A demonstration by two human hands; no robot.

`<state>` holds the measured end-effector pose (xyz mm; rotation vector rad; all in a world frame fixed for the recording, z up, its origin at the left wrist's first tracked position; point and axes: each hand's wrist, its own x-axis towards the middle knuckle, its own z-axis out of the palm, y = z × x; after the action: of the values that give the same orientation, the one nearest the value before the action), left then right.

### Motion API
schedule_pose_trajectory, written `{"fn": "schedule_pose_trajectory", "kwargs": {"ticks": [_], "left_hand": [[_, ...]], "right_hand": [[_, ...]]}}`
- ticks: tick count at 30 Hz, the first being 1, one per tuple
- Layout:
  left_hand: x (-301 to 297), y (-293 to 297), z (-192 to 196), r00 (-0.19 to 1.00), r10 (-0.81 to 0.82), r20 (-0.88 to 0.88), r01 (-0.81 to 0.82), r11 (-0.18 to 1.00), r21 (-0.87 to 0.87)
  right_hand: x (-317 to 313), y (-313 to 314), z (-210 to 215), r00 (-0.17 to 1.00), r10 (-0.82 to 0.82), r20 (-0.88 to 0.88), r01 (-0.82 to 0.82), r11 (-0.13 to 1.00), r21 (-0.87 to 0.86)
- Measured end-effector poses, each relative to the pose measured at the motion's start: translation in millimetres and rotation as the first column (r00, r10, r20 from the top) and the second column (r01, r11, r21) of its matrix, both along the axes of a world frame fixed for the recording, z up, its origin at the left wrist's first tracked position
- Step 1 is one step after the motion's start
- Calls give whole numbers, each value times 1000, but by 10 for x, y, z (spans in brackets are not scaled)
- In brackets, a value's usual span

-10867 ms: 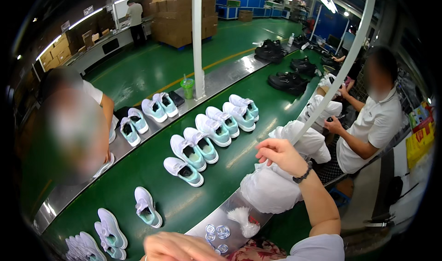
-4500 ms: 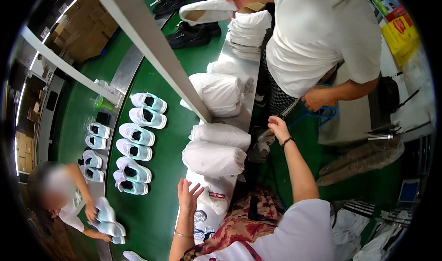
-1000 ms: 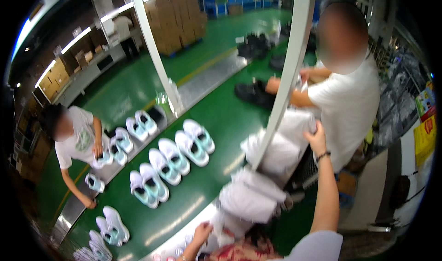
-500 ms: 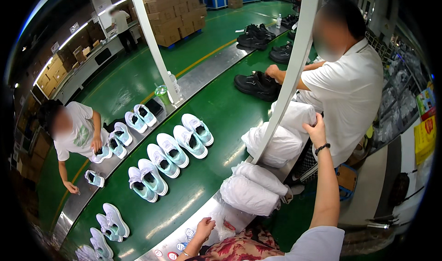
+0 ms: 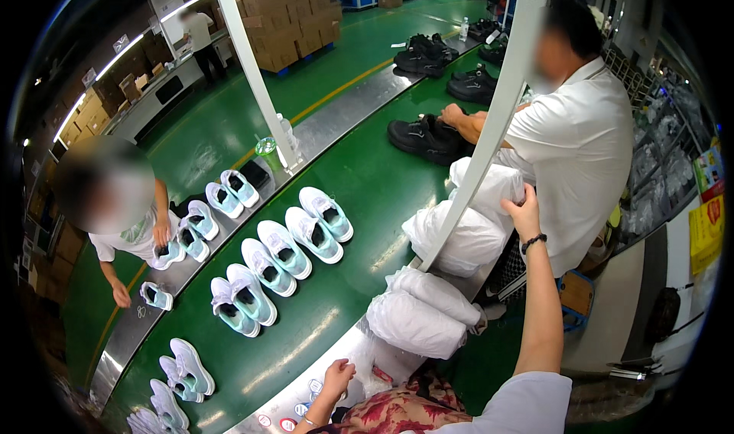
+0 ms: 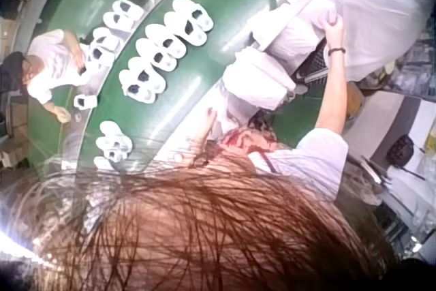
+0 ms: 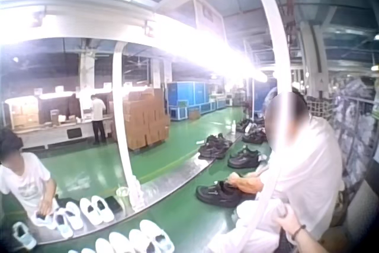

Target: The person picks up red and blue circular stickers by hand and applies them to the tongue of white sneakers as they pass on a conveyor belt.

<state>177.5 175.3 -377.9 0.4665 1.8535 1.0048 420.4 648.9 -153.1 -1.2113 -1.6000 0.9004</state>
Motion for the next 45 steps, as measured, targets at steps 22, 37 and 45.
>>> {"fn": "schedule_pose_trajectory", "kwargs": {"ticks": [22,37,45], "left_hand": [[-10,60,218,991,97,89,-92,994,-66],[-23,115,131,996,74,40,-71,995,-72],[-217,-186,57,955,275,114,-262,958,-116]], "right_hand": [[-111,513,-270,996,-6,92,1,998,55],[-133,1459,-767,974,-212,78,211,977,26],[-419,1818,463,630,340,-698,-692,-161,-703]]}}
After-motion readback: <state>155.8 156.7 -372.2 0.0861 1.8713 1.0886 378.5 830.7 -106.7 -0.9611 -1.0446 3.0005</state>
